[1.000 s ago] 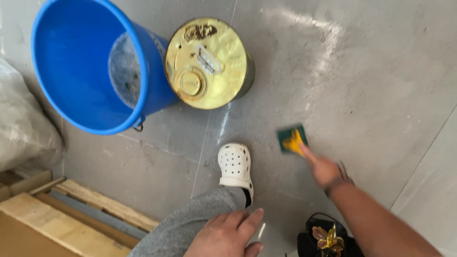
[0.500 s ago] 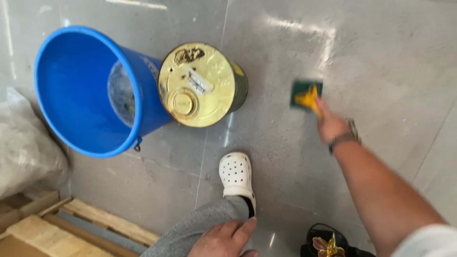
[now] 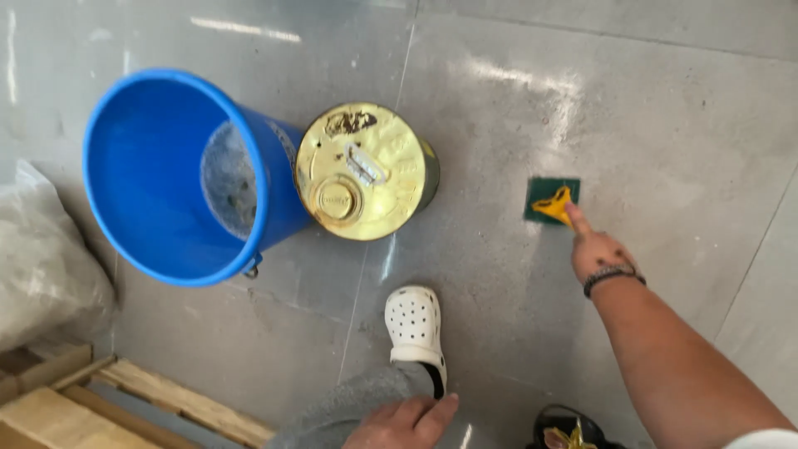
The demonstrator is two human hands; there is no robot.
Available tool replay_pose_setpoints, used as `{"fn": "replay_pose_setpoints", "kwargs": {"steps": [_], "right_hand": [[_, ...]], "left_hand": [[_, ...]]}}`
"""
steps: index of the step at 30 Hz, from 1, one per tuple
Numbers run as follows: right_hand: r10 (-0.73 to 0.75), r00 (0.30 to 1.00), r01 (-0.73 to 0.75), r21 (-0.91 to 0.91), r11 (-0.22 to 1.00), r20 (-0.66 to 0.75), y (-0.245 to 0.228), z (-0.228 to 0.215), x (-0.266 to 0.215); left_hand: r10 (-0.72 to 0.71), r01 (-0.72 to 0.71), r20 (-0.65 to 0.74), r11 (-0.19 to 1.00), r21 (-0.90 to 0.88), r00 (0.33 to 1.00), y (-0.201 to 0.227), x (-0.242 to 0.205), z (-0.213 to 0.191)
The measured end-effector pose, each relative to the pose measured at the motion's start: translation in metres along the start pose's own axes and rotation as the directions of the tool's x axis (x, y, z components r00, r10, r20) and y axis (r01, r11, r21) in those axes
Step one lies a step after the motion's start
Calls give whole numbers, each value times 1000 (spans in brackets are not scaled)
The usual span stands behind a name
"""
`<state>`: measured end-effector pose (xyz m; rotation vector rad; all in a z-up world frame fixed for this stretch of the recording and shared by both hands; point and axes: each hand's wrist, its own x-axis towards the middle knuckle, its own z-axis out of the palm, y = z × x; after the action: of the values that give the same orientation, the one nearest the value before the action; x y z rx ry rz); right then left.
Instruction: The recorder is scrubbing a tiled floor using a scouring pad, a scraper, and a bucket of soapy water.
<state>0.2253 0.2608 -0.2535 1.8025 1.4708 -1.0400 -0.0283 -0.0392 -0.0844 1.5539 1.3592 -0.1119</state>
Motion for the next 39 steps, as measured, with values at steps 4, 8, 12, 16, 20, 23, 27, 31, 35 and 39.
{"fn": "replay_pose_setpoints", "kwargs": {"steps": [4,8,12,16,20,23,27,31,35,39], "right_hand": [[16,1000,-16,-31,999,-1,-28,-26,-27],[-67,993,63,-41,997,-93,-12,-7,-2],[-42,998,36,-132,991,-43,-9,-3,-10],[-30,998,27,-56,998,-62,-35,-21,-2],[231,973,-211,303,929,-32,-19,-22,-27],[-26,996,34,99,994,-80,131,102,19],[31,996,-37,-81,996,-81,168,127,26],[140,988,-133,101,986,-58,75,6,-6],[49,986,-22,164,986,-162,56,-21,37],[82,992,-45,319,947,-101,86,51,24]], "left_hand": [[9,-9,-15,1000,-7,1000,20,-1,-16],[46,-45,-82,999,16,996,19,-3,-7],[59,-57,-87,998,26,994,24,1,-9],[81,-75,-115,996,56,990,24,2,-13],[69,-67,-67,997,32,995,31,6,-23],[71,-68,-61,997,40,996,21,10,-16],[78,-77,-56,997,16,995,20,16,-16],[85,-84,-19,996,16,996,23,22,-23],[122,-121,-13,991,52,992,36,28,-44],[196,-188,-63,976,112,979,11,37,-17]]}}
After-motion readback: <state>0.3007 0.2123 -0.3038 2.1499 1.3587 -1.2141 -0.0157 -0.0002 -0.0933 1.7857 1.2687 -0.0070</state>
